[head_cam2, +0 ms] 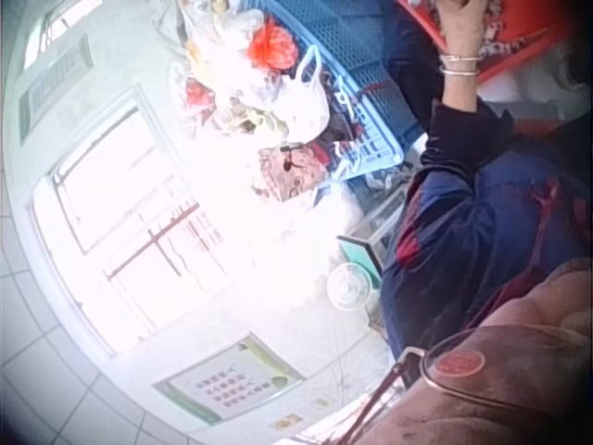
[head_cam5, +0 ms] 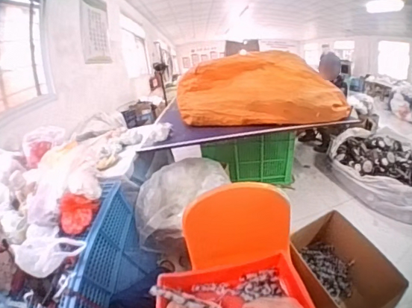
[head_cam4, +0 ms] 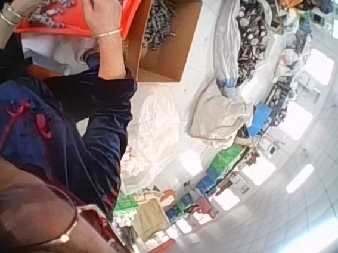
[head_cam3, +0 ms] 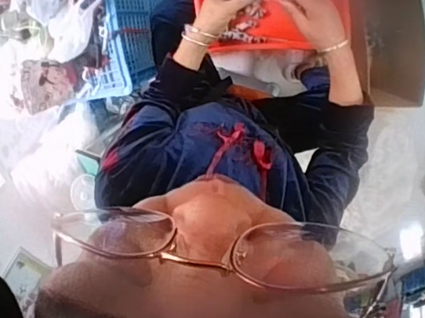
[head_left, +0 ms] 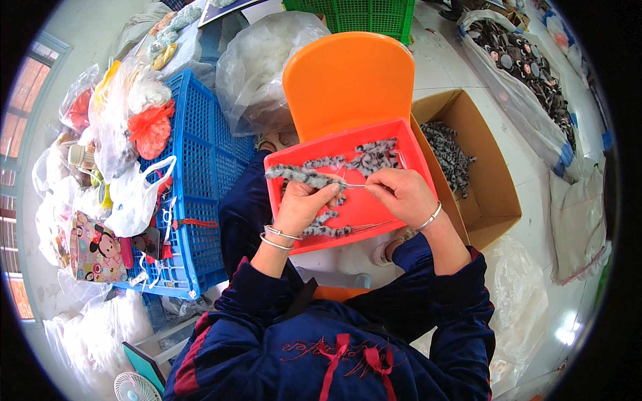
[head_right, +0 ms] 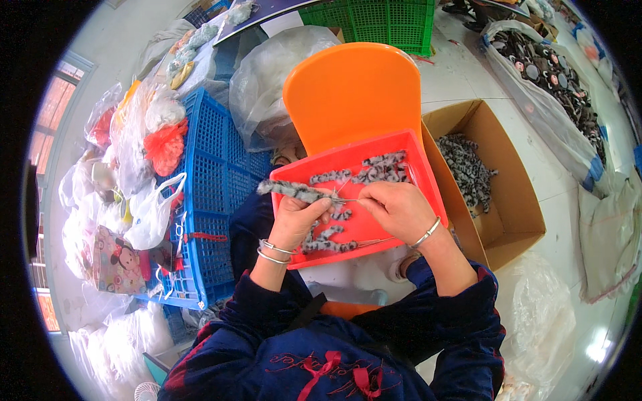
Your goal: The person sits on the floor and uses a thin metal tool to thread or attach small gray-and-white patterned items from a red tray into a cardboard box. The person repeatedly picks up items, manipulates them with the tool, and places them into the box.
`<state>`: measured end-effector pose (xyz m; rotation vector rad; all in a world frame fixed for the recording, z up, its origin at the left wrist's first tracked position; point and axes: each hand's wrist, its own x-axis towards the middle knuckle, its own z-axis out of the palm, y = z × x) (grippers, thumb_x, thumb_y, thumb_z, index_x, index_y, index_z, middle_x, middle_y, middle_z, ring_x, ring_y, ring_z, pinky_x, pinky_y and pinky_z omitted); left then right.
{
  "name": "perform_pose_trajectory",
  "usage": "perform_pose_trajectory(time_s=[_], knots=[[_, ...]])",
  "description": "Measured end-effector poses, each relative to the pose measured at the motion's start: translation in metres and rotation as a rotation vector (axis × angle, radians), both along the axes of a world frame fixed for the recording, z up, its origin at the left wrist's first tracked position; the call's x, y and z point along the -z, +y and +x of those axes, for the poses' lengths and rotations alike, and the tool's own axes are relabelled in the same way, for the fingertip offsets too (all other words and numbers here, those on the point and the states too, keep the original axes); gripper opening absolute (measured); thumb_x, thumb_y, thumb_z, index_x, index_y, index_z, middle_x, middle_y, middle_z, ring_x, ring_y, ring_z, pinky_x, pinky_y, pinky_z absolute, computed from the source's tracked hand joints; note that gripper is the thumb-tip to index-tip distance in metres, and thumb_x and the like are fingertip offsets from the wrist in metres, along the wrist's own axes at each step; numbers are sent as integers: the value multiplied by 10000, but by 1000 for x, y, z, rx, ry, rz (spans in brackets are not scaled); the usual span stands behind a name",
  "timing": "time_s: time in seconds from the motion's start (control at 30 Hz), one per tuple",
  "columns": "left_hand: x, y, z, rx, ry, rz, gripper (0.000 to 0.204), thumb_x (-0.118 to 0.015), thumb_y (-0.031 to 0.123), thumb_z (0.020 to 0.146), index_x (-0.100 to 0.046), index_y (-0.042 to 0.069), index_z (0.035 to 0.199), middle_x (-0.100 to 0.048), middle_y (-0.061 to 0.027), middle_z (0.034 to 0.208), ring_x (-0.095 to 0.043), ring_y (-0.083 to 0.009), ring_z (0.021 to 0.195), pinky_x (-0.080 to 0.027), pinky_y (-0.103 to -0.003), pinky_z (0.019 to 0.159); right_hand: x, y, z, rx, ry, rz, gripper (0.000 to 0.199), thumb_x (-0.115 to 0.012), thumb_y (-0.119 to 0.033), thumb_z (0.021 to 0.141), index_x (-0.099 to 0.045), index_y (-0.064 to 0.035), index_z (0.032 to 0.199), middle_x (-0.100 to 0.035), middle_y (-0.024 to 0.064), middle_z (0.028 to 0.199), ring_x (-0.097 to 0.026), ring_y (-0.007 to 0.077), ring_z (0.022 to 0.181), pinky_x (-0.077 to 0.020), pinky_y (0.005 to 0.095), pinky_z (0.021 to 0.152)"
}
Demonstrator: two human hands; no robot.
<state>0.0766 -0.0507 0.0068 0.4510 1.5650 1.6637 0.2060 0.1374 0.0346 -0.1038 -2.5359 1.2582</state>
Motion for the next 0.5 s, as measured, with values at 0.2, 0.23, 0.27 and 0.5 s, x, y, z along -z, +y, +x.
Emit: perform_pose_trajectory(time_s=[0.2, 0.23, 0.27, 0.5], knots=[[-10, -1, 2, 42, 5, 5, 122, -620, 77, 896, -678, -14, 952, -666, -30, 787, -577, -56, 650, -455, -192, 574, -2, 2, 4, -17, -1, 23, 55, -658, -75, 841, -650, -31, 874, -637, 106, 745, -626, 240, 667, -492, 324, 602], [-11, -1, 2, 60, 8, 21, 123, -620, 76, 895, -678, -16, 953, -666, -31, 788, -578, -57, 648, -456, -192, 573, -2, 2, 4, -30, 5, 21, 52, -656, -71, 840, -650, -32, 873, -638, 105, 746, -625, 239, 666, -493, 324, 603], [-12, -1, 2, 77, 11, 37, 123, -620, 74, 894, -678, -17, 953, -667, -32, 788, -578, -57, 647, -456, -192, 572, -2, 2, 4, -42, 11, 18, 48, -655, -67, 839, -651, -33, 873, -639, 103, 746, -625, 239, 665, -494, 325, 603], [-16, -2, 1, 113, -121, -11, 121, -622, 73, 895, -678, -23, 944, -666, -42, 792, -587, -74, 635, -469, -199, 582, -4, 2, 5, -105, 1, -78, 40, -637, -36, 836, -645, -24, 874, -635, 97, 726, -619, 205, 634, -482, 296, 580]])
